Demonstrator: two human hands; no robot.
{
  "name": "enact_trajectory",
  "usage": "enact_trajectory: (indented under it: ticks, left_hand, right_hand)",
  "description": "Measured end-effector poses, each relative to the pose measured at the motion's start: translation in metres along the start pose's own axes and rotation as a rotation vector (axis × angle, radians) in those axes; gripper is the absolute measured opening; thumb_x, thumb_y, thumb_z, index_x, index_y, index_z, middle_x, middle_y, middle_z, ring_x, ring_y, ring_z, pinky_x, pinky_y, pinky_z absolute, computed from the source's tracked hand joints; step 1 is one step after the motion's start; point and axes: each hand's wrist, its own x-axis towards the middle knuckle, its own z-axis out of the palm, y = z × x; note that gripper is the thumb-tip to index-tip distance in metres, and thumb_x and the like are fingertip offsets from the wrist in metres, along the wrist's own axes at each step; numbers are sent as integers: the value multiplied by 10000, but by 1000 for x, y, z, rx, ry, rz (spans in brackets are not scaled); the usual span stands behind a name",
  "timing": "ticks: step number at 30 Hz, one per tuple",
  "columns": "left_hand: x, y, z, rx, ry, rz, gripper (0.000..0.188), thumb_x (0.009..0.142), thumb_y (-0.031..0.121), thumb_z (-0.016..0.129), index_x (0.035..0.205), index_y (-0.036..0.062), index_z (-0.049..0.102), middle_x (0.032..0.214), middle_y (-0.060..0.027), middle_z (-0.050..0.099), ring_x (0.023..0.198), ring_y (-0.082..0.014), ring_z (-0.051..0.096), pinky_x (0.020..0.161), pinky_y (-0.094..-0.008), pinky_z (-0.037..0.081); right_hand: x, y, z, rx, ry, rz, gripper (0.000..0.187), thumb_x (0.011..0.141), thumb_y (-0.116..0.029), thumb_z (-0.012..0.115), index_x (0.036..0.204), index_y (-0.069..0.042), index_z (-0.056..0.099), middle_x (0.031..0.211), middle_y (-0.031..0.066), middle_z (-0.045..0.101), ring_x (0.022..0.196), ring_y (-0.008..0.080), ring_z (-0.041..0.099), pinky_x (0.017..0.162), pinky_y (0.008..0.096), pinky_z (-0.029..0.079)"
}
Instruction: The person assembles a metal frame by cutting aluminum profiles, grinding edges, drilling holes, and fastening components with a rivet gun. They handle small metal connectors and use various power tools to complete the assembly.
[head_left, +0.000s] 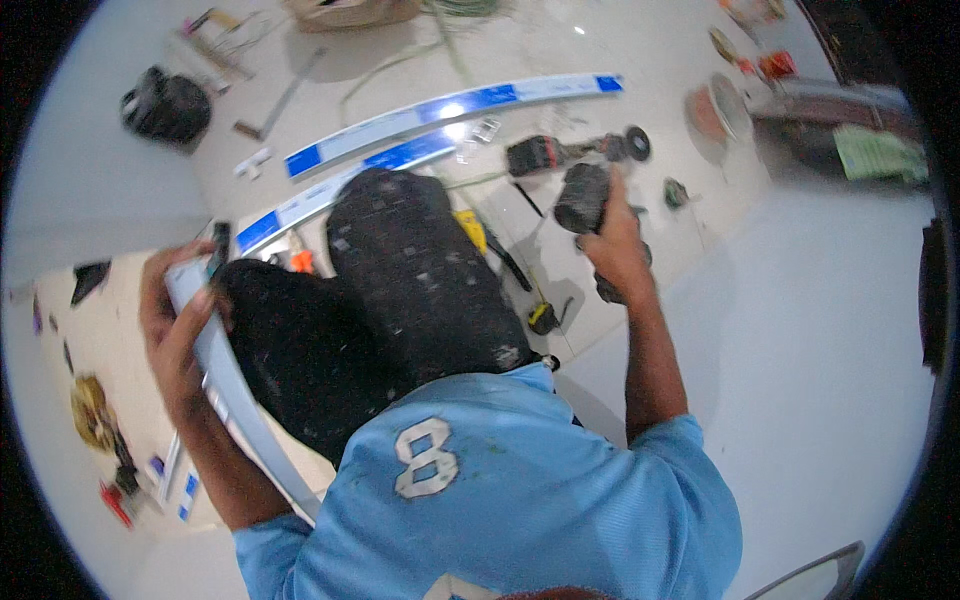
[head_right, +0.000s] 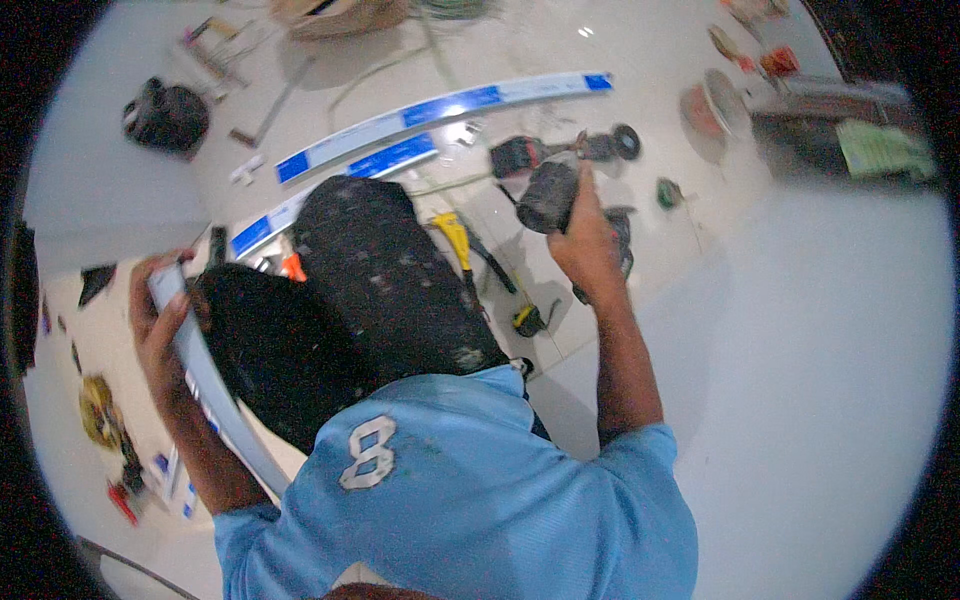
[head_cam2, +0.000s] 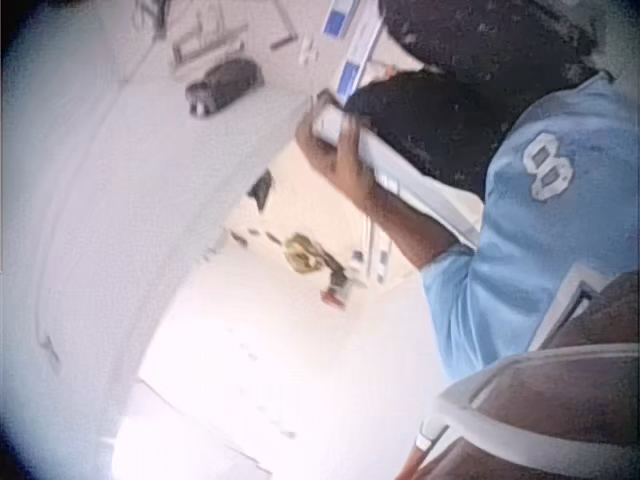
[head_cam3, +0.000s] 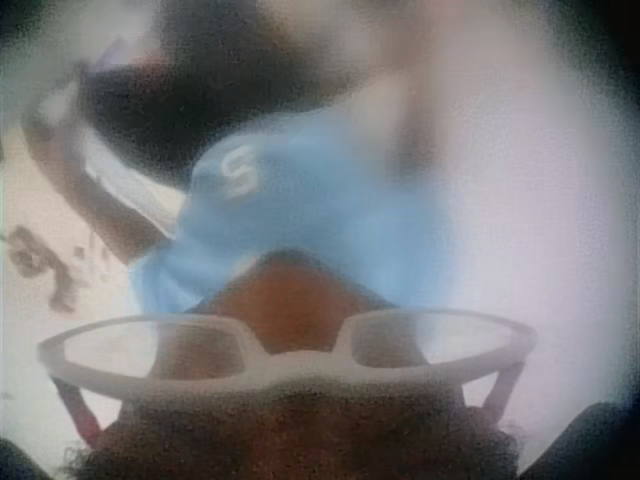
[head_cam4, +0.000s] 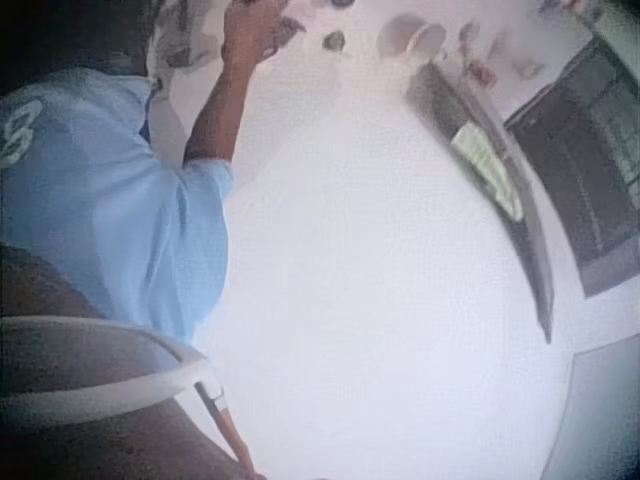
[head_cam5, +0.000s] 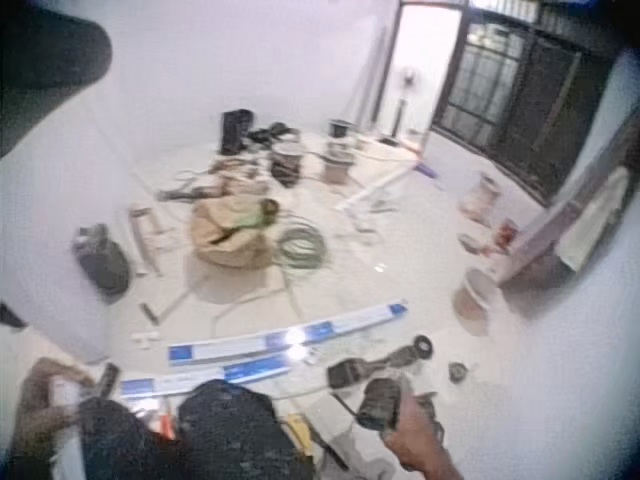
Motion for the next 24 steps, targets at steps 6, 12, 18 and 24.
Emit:
enact_trajectory:
  ticks: [6,12,18,24]
  left_hand:
    - [-3,-5,-14,2,4,38,494,888,208,755,1335,42,627,1339,-225,652,768,-141,676,627,-262,569]
    - [-5,-2,-11,15,48,13,498,876,174,743,1341,50,614,1353,-256,635,777,-156,693,629,-265,579]
    - [-3,-6,-15,45,29,19,497,880,168,742,1346,58,609,1377,-274,613,781,-167,696,635,-271,587]
    - [-4,-1,-10,83,8,7,501,881,166,740,1351,54,610,1376,-270,620,810,-172,698,669,-287,593]
  right_hand:
    - [-31,130,96,-285,-74,358,1197,818,-47,833,1683,54,11,1336,332,595,1182,501,671,986,535,586]
    - [-48,168,166,-319,-110,458,1239,828,-127,887,1683,43,7,1314,319,606,1133,476,700,944,519,613]
    - [-49,163,186,-335,-104,458,945,921,-128,787,1638,47,197,1246,295,631,1118,459,693,925,532,603]
    - [-35,120,200,-383,17,-92,217,886,-130,679,1061,-3,664,1041,209,651,1026,384,630,917,539,525]
